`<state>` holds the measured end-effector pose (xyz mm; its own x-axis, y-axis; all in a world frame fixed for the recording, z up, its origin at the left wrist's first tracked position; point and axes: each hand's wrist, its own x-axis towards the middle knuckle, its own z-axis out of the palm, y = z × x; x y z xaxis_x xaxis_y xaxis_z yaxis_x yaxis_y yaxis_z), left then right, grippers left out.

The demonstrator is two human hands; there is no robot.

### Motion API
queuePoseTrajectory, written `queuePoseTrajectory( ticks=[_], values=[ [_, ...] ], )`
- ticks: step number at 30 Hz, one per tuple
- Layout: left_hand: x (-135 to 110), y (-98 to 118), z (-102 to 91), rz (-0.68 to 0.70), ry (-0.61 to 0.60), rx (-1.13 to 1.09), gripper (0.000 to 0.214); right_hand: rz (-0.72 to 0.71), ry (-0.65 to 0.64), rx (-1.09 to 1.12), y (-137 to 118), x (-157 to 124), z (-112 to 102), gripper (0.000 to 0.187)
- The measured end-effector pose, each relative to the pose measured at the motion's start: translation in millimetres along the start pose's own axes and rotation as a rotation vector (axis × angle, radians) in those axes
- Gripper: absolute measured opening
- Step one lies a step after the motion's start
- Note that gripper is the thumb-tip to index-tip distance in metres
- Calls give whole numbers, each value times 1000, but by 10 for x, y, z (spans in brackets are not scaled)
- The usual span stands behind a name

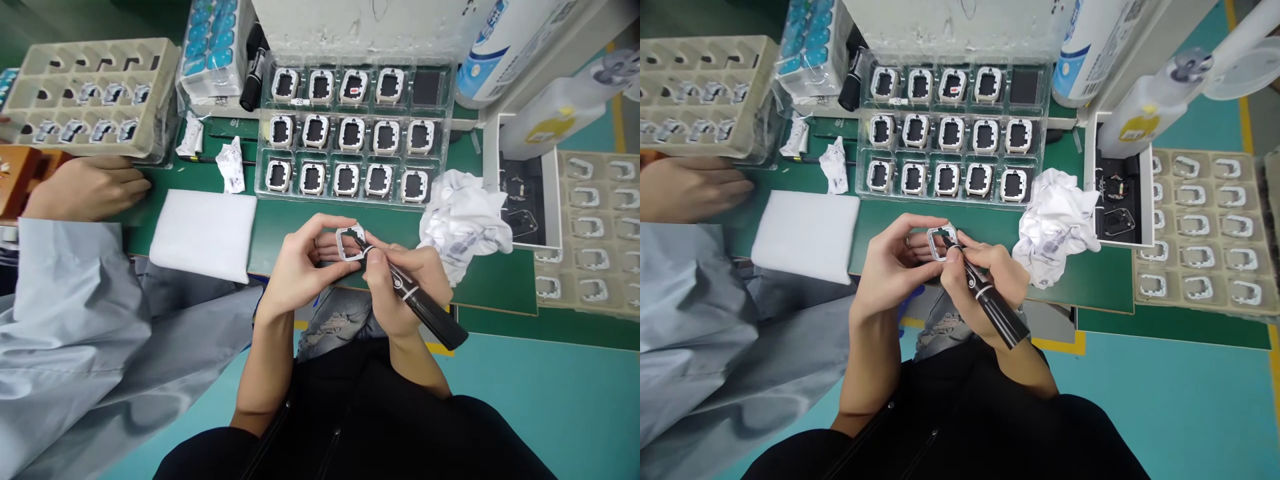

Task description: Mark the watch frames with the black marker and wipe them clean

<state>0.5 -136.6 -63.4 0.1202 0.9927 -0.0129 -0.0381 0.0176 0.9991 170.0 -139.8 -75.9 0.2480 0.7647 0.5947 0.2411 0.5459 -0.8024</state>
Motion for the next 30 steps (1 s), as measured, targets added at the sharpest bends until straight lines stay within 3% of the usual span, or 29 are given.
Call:
queuePoseTrajectory(
  ticks=[8, 30],
  values=[
    [-8, -53, 54, 130, 23, 102, 37, -2, 2, -53, -2, 1, 2, 12],
    [-64, -95, 98, 178, 81, 219, 38, -5, 22, -55, -25, 12, 19, 12]
  ],
)
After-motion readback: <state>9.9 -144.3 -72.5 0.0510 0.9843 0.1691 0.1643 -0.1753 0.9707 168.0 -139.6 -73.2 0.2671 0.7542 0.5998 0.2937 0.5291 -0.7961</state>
